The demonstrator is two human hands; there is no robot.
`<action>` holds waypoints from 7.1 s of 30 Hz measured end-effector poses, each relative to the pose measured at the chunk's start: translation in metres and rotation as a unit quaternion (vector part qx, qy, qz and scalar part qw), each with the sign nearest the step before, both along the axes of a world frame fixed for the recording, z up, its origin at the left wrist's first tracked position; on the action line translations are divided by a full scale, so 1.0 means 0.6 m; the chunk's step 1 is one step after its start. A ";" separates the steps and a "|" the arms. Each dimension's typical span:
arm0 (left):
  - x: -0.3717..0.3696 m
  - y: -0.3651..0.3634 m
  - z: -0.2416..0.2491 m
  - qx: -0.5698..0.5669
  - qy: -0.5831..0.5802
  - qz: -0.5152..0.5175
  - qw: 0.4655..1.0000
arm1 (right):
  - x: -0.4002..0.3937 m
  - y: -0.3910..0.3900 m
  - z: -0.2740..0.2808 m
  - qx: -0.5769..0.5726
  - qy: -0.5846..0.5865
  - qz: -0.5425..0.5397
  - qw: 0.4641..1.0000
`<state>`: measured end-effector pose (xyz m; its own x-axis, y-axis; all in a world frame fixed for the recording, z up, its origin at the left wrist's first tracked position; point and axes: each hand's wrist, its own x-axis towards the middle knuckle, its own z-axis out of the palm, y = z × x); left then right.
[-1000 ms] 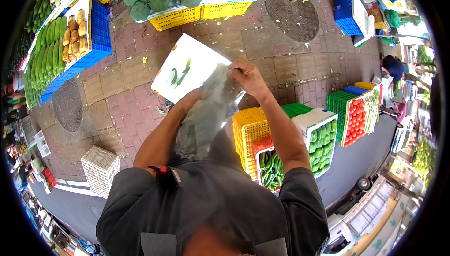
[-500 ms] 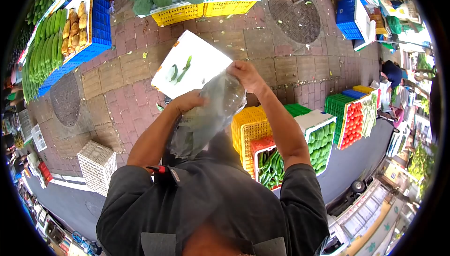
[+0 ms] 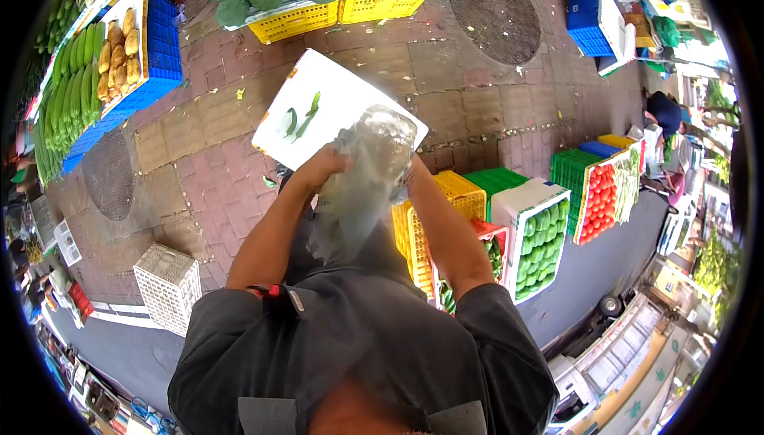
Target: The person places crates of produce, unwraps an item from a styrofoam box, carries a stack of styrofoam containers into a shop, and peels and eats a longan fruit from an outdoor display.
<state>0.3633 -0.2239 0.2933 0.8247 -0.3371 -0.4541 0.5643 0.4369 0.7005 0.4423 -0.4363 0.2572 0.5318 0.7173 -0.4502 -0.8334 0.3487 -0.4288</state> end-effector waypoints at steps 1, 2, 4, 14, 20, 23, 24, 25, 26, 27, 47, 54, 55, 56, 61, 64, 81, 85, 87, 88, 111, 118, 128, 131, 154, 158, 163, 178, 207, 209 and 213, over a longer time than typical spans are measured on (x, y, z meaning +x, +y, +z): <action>-0.003 0.005 0.000 -0.003 0.008 0.012 1.000 | -0.013 0.003 -0.042 -0.004 0.002 -0.017 1.000; -0.003 0.007 0.000 -0.007 0.013 0.020 1.000 | -0.021 0.003 -0.046 -0.027 -0.018 -0.042 0.999; 0.004 0.002 -0.001 -0.021 0.023 0.031 0.999 | -0.046 0.000 -0.028 -0.094 -0.071 -0.096 0.988; 0.013 -0.009 0.002 0.132 -0.040 -0.165 0.977 | 0.002 -0.075 0.132 -0.337 -0.374 0.102 0.858; 0.008 -0.017 -0.018 0.156 -0.118 -0.178 0.964 | -0.003 -0.050 0.119 -0.387 -0.296 0.119 0.865; -0.005 -0.018 -0.030 0.188 -0.148 -0.162 0.957 | -0.033 -0.029 0.155 -0.408 -0.310 0.070 0.856; -0.004 -0.015 -0.031 0.201 -0.147 -0.163 0.955 | -0.039 -0.027 0.153 -0.430 -0.350 0.072 0.829; -0.002 -0.011 -0.033 0.214 -0.145 -0.165 0.952 | -0.046 -0.026 0.156 -0.453 -0.388 0.075 0.799; -0.001 -0.012 -0.053 0.188 -0.138 -0.146 0.961 | -0.054 -0.017 0.164 -0.479 -0.422 0.065 0.767; 0.003 -0.016 -0.057 0.164 -0.131 -0.127 0.970 | -0.060 -0.017 0.165 -0.485 -0.445 0.060 0.750; -0.022 -0.028 -0.146 0.438 -0.038 0.068 0.896 | -0.095 -0.029 0.190 -0.526 -0.445 -0.150 0.709; 0.011 -0.037 -0.081 0.210 -0.154 0.091 0.961 | -0.096 -0.039 0.180 -0.547 -0.450 -0.108 0.698; 0.013 -0.040 -0.088 0.287 -0.216 0.020 0.933 | -0.096 -0.042 0.176 -0.546 -0.454 -0.110 0.696; 0.013 -0.042 -0.096 0.359 -0.274 -0.052 0.890 | -0.095 -0.045 0.168 -0.546 -0.457 -0.111 0.694; -0.014 -0.025 -0.072 0.433 -0.286 -0.119 0.846 | -0.086 -0.042 0.173 -0.461 -0.362 -0.190 0.788; -0.028 -0.011 -0.087 0.419 -0.273 -0.098 0.861 | -0.073 -0.083 0.159 -0.416 -0.333 -0.236 0.812; -0.191 0.051 -0.281 0.061 0.238 0.325 0.913 | -0.046 -0.103 -0.078 -0.710 -0.233 -0.128 0.652; -0.160 0.072 -0.234 0.019 0.268 0.340 0.901 | -0.033 -0.057 -0.284 -0.742 -0.298 0.034 0.599; -0.161 0.082 -0.262 0.051 0.255 0.324 0.910 | -0.025 -0.034 -0.365 -0.716 -0.327 0.124 0.604; -0.155 0.087 -0.264 0.047 0.262 0.308 0.914 | -0.016 -0.023 -0.394 -0.696 -0.333 0.151 0.618; -0.111 0.051 -0.396 -0.009 0.245 0.080 0.966 | -0.210 0.128 -0.473 -0.301 0.082 0.020 0.950; -0.114 0.120 -0.506 0.183 0.320 0.208 0.906 | -0.158 0.174 -0.718 -0.365 0.083 0.107 0.921; -0.165 0.148 -0.615 0.186 0.341 0.236 0.891 | -0.208 0.238 -1.038 -0.564 -0.211 0.352 0.717; -0.159 0.154 -0.618 0.104 0.393 0.277 0.871 | -0.226 0.238 -1.039 -0.610 -0.201 0.308 0.702; -0.151 0.142 -0.641 -0.001 0.414 0.305 0.858 | -0.207 0.170 -0.986 -0.698 -0.145 0.060 0.699; -0.147 0.144 -0.639 0.000 0.426 0.293 0.856 | -0.233 0.166 -1.067 -0.696 -0.081 0.185 0.689; -0.144 0.148 -0.637 0.008 0.411 0.299 0.861 | -0.232 0.207 -1.142 -0.717 -0.029 0.086 0.691; -0.146 0.102 -0.610 -0.049 0.335 0.261 0.904 | -0.175 0.121 -0.572 -0.293 0.022 0.183 0.938; -0.483 0.162 -0.340 -0.071 0.253 0.651 0.712 | -0.083 0.050 -0.425 -0.330 -0.621 0.669 0.240; -0.497 0.178 -0.317 -0.092 0.241 0.668 0.698 | -0.069 0.128 -0.333 -0.329 -0.609 0.663 0.285; -0.539 0.242 -0.304 -0.137 0.168 0.711 0.669 | -0.053 0.278 -0.210 -0.358 -0.594 0.638 0.335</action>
